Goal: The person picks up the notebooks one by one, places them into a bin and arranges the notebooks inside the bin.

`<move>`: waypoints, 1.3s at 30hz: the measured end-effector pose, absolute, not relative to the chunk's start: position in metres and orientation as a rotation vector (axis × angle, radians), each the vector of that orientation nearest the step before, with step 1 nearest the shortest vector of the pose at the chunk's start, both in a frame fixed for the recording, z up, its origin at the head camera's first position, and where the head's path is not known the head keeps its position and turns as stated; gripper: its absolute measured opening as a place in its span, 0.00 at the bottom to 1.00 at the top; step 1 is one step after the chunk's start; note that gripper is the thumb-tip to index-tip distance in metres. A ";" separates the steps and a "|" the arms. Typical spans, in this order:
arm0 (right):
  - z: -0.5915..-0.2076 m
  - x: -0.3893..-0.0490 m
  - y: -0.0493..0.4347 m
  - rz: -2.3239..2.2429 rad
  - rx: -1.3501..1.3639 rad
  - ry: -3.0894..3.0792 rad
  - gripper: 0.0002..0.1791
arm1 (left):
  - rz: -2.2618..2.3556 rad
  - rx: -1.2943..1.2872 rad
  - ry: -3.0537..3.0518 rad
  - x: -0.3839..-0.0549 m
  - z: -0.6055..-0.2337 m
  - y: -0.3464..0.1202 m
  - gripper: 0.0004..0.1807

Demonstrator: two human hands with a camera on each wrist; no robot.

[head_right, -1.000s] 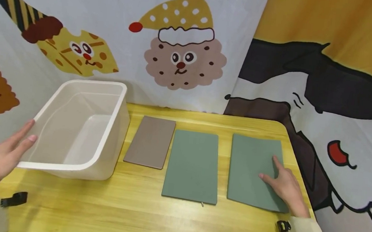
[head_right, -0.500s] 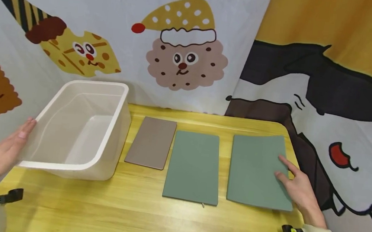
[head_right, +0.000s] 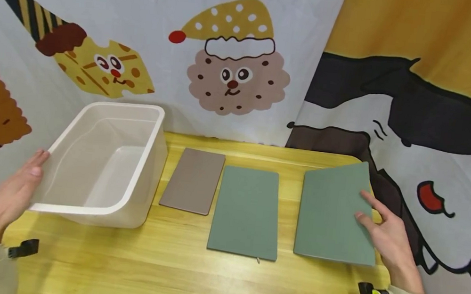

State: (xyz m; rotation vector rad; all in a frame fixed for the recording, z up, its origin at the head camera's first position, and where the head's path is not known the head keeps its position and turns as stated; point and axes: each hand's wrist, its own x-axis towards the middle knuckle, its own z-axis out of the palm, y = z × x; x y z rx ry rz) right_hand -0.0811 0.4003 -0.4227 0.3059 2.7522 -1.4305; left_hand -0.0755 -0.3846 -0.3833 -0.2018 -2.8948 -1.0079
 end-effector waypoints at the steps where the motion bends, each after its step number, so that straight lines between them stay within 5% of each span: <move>1: -0.420 -0.080 0.400 -1.456 0.313 2.743 0.36 | -0.997 -0.193 -2.896 -0.075 -0.384 -0.384 0.33; 39: -0.363 -0.066 0.331 -2.196 0.265 2.400 0.35 | -0.913 -0.098 -2.951 -0.074 -0.382 -0.377 0.33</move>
